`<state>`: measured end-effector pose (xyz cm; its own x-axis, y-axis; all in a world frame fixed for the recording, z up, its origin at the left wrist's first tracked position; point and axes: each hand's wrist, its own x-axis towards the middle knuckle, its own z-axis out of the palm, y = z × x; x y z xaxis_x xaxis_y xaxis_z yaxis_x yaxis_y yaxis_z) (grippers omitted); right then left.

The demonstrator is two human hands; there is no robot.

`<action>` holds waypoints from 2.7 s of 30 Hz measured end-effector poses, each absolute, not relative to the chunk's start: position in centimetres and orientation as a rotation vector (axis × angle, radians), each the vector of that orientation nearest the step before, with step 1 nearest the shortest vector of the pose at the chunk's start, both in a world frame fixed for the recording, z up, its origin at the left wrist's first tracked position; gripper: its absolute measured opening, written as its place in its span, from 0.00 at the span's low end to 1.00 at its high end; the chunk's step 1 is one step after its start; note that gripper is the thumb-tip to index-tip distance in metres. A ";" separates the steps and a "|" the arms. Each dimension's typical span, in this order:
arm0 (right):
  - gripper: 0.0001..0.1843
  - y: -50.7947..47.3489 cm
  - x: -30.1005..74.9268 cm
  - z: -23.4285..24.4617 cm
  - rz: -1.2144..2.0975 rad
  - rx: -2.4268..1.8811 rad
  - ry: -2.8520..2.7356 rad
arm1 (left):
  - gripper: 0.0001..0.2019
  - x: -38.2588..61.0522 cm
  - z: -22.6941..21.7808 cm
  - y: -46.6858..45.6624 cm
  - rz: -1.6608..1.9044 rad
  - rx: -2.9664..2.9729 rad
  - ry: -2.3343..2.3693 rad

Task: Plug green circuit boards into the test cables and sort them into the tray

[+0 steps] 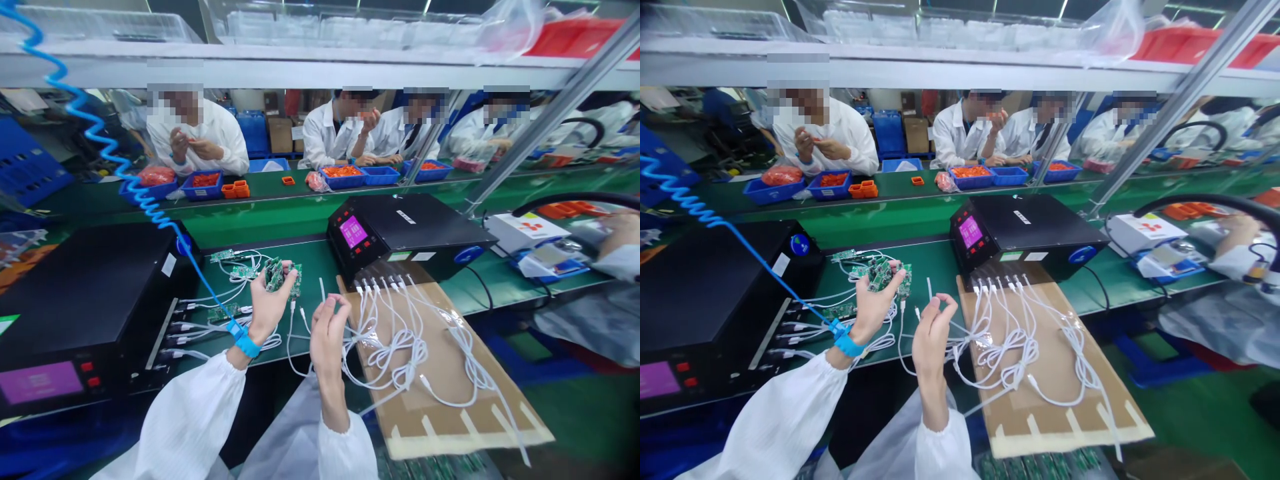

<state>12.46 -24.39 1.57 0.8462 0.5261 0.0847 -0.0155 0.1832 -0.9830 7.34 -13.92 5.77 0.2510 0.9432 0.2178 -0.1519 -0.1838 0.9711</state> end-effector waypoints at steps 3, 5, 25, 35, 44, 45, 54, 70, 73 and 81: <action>0.22 -24.0 12.7 2.9 0.280 -1.408 -0.538 | 0.17 7.2 5.7 -14.7 1.158 1.411 0.771; 0.19 -23.9 13.0 3.7 0.184 -1.429 -0.598 | 0.16 7.2 5.8 -15.2 1.134 1.423 0.743; 0.15 -23.5 13.4 4.7 -0.188 -1.511 -0.708 | 0.12 7.3 6.2 -16.4 1.091 1.521 0.721; 0.11 -23.3 13.5 4.4 -0.218 -1.466 -0.750 | 0.08 7.1 5.7 -16.5 1.101 1.604 0.672; 0.11 -23.2 13.6 4.3 -0.196 -1.451 -0.744 | 0.05 6.5 5.8 -16.5 1.145 1.775 0.536; 0.11 -23.1 13.6 4.2 -0.170 -1.449 -0.740 | 0.05 6.5 5.8 -16.5 1.148 1.775 0.536; 0.12 -23.2 13.8 3.2 0.001 -1.375 -0.659 | 0.04 6.6 6.0 -16.2 1.147 1.847 0.565; 0.11 -23.2 14.3 3.6 -0.123 -1.408 -0.716 | 0.03 7.1 6.2 -16.4 1.175 1.911 0.469; 0.12 -22.6 14.7 3.8 -0.080 -1.407 -0.740 | 0.03 7.3 6.0 -15.7 1.159 1.880 0.508; 0.16 -16.9 19.7 3.8 0.055 -1.656 -0.826 | 0.12 7.0 5.1 -13.0 1.188 1.559 0.816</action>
<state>19.70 -16.94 3.83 0.7449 0.5377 0.3949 0.4812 -0.0230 -0.8763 7.03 -13.03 5.14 0.2974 0.9068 0.2989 -0.0458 -0.2992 0.9531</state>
